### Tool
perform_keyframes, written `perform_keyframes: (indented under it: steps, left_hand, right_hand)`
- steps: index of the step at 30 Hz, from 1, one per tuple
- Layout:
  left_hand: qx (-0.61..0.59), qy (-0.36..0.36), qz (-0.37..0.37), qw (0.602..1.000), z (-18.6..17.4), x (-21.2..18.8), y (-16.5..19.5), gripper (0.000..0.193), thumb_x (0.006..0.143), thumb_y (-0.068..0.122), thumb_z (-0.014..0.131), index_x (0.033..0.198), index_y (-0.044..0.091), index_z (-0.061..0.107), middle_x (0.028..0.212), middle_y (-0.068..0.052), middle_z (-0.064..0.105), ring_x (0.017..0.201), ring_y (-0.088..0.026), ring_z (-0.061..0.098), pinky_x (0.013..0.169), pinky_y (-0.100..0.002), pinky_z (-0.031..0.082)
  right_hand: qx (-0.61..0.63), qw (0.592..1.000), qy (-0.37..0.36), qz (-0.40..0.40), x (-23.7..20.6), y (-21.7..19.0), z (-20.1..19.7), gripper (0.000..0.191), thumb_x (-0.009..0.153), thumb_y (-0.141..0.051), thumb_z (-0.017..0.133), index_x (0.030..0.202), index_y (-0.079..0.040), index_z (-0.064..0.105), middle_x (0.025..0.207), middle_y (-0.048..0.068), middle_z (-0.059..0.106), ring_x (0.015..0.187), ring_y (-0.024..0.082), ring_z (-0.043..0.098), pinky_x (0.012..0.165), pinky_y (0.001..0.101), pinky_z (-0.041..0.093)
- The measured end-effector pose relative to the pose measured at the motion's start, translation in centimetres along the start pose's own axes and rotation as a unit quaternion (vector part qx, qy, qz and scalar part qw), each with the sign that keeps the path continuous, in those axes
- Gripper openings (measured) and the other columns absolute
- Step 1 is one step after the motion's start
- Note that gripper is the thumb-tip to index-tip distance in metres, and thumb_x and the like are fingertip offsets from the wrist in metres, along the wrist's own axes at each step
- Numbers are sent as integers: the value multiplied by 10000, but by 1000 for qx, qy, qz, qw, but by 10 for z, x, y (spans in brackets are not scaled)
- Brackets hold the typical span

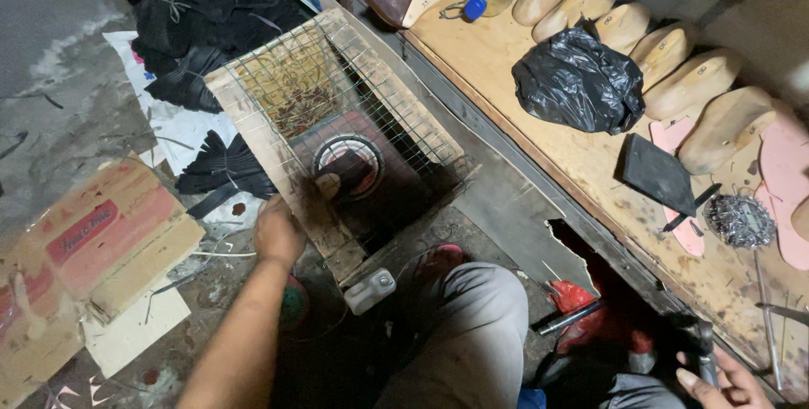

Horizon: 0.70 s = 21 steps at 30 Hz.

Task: The person trims and shapes a shoe sole using pliers and a hammer. They repeatedly cut the edge of the sole, tap it with a hammer, and inspect the fit while seated on the floor in a workshop.

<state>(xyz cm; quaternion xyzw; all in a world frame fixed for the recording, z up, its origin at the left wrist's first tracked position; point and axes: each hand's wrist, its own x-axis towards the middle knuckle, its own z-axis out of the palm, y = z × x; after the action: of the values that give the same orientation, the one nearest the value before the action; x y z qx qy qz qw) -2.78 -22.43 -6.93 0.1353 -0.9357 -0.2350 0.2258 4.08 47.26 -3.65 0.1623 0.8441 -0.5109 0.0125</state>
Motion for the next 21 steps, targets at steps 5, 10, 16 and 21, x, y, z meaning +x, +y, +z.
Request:
perform_keyframes:
  steps: [5, 10, 16, 21]
  left_hand:
    - [57, -37, -56, 996, 0, -3, -5, 77, 808, 37, 628, 875, 46, 666, 1037, -130, 658, 1056, -363, 600, 894, -474, 502]
    - [71, -35, -54, 995, 2, -4, -8, 69, 812, 42, 633, 877, 41, 657, 1017, -129, 640, 1049, -360, 590, 896, -473, 501]
    - [98, -43, -54, 993, 2, -5, -5, 129, 764, 48, 671, 891, 33, 661, 1056, -128, 630, 1073, -361, 574, 900, -464, 500]
    - [77, -30, -31, 996, -1, -7, -3, 228, 718, 96, 736, 937, 52, 693, 1041, -131, 628, 1038, -374, 564, 860, -471, 492]
  right_hand:
    - [29, 999, -38, -25, 9, 0, -3, 623, 850, 63, 692, 1460, 18, 576, 1181, 148, 762, 831, 109, 637, 626, 208, 384]
    - [21, 1000, -14, -7, 5, 2, -1, 658, 834, 64, 683, 1484, 7, 597, 1161, 150, 755, 901, 127, 698, 751, 220, 471]
    - [29, 999, 6, -19, -1, 6, 1, 610, 858, 88, 670, 1462, 54, 587, 1150, 184, 743, 969, 168, 700, 920, 315, 510]
    - [52, 998, 13, -39, -4, 9, 2, 565, 869, 90, 651, 1427, 87, 562, 1136, 192, 739, 1095, 189, 697, 1013, 335, 480]
